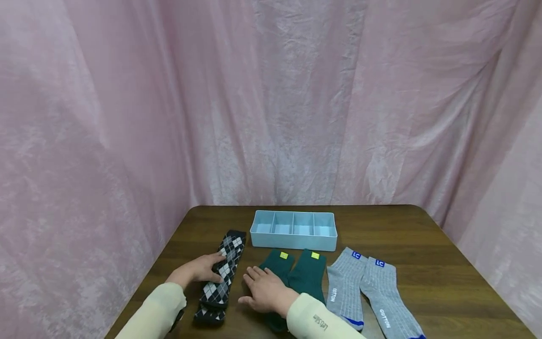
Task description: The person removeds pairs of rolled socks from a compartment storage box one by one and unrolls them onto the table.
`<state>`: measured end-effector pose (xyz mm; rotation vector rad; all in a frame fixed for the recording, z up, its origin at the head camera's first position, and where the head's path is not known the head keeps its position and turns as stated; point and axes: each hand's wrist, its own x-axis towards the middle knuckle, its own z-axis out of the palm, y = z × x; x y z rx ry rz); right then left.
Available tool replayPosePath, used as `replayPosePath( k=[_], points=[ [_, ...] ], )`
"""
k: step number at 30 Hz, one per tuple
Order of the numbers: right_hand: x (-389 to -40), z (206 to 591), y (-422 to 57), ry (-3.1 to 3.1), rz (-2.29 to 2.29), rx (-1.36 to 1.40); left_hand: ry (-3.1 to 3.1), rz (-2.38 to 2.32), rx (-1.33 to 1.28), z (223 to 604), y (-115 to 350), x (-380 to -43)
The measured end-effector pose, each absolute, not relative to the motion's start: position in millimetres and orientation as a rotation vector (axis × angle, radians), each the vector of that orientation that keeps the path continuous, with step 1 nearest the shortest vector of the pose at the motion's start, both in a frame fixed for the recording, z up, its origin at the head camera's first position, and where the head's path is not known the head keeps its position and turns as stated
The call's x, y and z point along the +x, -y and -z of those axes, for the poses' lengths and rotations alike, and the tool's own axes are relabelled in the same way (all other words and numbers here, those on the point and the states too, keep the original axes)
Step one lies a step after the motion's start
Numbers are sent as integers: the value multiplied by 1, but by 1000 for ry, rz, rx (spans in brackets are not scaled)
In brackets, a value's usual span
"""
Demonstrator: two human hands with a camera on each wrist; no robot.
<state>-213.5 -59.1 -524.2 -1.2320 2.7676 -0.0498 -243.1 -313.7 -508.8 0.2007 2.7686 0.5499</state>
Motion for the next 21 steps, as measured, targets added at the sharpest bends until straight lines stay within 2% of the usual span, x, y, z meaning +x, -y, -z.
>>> replayPosePath(
  k=[10,21],
  points=[
    [-217,524,58,-2776,-11,-1255,-2901,-578,296,515,277,-235],
    [-218,529,59,-2751,-52,-1287,-3007,-758,4,519,308,-228]
  ],
)
